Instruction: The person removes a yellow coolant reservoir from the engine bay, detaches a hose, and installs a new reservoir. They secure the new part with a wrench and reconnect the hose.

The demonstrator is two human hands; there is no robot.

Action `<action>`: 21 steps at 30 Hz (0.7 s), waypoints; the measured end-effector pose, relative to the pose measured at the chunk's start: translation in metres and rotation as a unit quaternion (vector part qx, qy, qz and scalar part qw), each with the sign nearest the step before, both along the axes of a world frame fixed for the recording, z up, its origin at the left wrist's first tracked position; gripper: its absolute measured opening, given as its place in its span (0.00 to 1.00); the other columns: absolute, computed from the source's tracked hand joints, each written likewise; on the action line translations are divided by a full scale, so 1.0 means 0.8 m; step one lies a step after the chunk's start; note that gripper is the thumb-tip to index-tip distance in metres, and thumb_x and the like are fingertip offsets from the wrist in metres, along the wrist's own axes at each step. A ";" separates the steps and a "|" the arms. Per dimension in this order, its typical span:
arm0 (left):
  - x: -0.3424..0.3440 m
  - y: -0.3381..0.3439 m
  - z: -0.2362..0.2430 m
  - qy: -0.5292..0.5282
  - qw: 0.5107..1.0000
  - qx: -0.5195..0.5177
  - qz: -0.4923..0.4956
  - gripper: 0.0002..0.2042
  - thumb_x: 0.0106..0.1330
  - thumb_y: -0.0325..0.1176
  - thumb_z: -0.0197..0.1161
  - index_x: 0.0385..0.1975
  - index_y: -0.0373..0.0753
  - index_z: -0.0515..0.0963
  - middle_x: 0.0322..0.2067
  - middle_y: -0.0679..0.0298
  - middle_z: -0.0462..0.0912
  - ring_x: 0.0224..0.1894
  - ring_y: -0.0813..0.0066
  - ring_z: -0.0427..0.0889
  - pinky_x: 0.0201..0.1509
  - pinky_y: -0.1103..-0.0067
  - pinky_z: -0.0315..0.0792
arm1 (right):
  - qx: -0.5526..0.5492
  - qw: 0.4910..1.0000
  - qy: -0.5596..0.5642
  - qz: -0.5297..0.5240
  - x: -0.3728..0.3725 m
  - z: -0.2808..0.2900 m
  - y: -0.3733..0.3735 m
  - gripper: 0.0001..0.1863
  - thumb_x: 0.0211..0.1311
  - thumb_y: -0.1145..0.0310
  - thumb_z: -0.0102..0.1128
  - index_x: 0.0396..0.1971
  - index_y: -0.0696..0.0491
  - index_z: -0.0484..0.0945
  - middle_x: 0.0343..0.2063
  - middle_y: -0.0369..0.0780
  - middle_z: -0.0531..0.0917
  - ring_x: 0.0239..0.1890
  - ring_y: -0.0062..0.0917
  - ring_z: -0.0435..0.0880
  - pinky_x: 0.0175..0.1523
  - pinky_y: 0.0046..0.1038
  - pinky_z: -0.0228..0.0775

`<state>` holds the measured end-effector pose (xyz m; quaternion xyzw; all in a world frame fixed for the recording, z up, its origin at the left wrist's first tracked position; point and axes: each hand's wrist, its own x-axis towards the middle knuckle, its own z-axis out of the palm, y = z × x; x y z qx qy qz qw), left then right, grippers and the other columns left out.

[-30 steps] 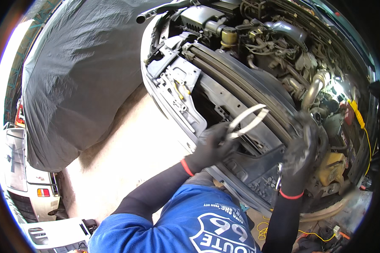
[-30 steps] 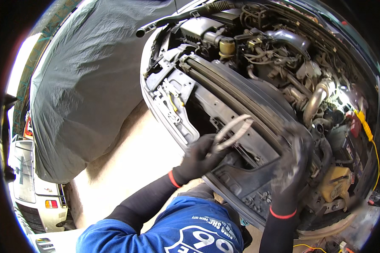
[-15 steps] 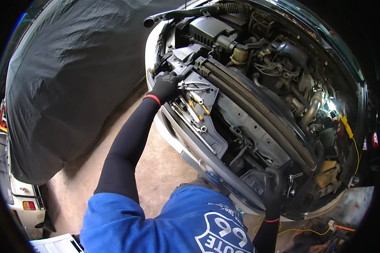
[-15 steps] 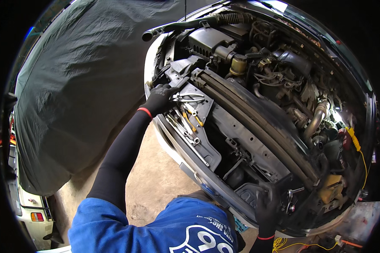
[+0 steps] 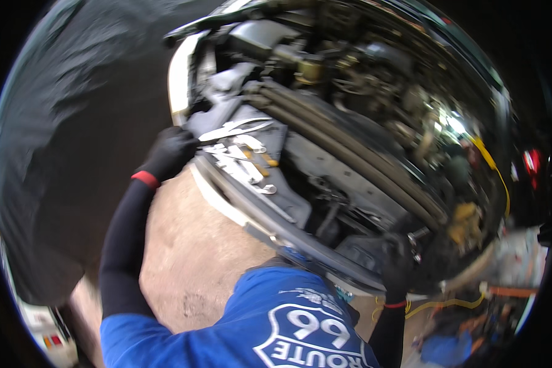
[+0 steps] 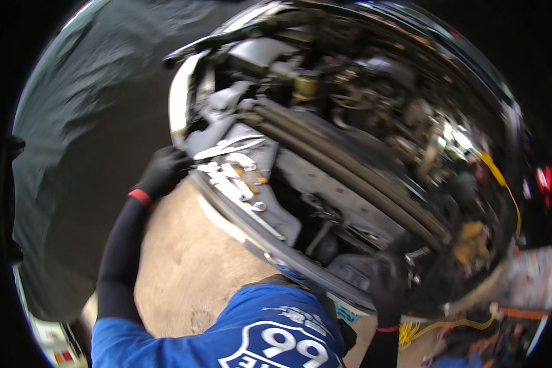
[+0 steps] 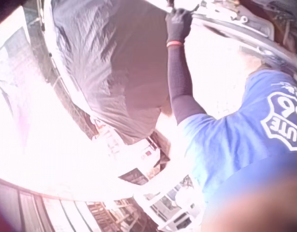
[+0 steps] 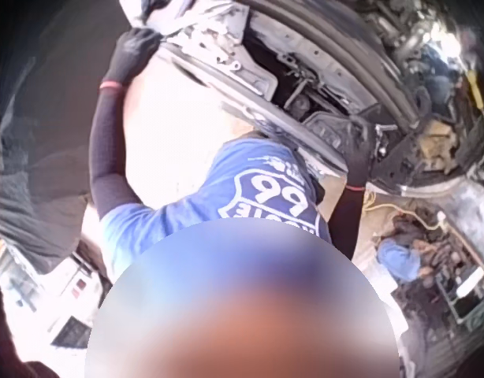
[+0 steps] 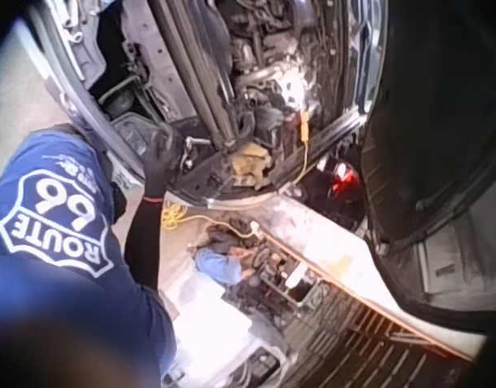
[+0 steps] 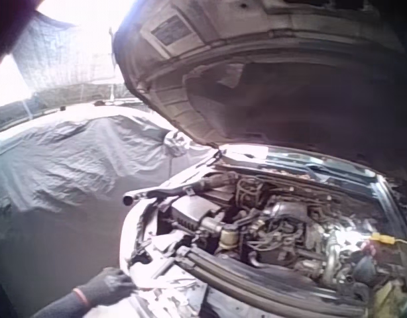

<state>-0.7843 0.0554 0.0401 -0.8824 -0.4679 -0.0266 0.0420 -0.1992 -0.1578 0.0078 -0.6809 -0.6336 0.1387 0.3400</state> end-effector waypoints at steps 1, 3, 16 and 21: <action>0.002 -0.011 0.022 -0.049 0.998 0.050 -0.003 0.13 0.56 0.28 0.71 0.42 0.40 0.86 0.39 0.57 0.84 0.44 0.52 0.80 0.48 0.60 0.76 | 0.015 0.999 -0.038 0.006 -0.001 0.006 0.001 0.11 0.65 0.71 0.68 0.46 0.54 0.85 0.44 0.45 0.87 0.49 0.42 0.85 0.59 0.40 0.75; 0.020 -0.035 0.065 -0.138 0.988 0.063 0.028 0.12 0.63 0.24 0.68 0.46 0.38 0.86 0.41 0.55 0.85 0.45 0.56 0.84 0.51 0.61 0.78 | 0.046 0.996 -0.069 0.027 -0.007 0.020 0.005 0.11 0.64 0.72 0.69 0.46 0.54 0.85 0.44 0.45 0.87 0.50 0.41 0.86 0.58 0.39 0.76; 0.543 -0.093 0.026 -0.569 0.729 -0.346 -0.162 0.13 0.67 0.28 0.74 0.49 0.33 0.82 0.44 0.60 0.87 0.43 0.75 0.85 0.51 0.76 0.78 | 0.118 0.991 0.055 -0.033 -0.006 0.060 0.036 0.31 0.71 0.71 0.63 0.72 0.60 0.67 0.57 0.56 0.80 0.58 0.45 0.83 0.62 0.43 0.76; 0.669 0.006 -0.004 -0.533 0.769 -0.317 -0.155 0.14 0.71 0.32 0.70 0.52 0.35 0.81 0.47 0.54 0.85 0.45 0.60 0.85 0.49 0.69 0.78 | 0.059 0.985 -0.001 -0.165 0.174 0.087 0.013 0.22 0.70 0.76 0.61 0.63 0.58 0.75 0.43 0.45 0.82 0.42 0.32 0.85 0.48 0.35 0.79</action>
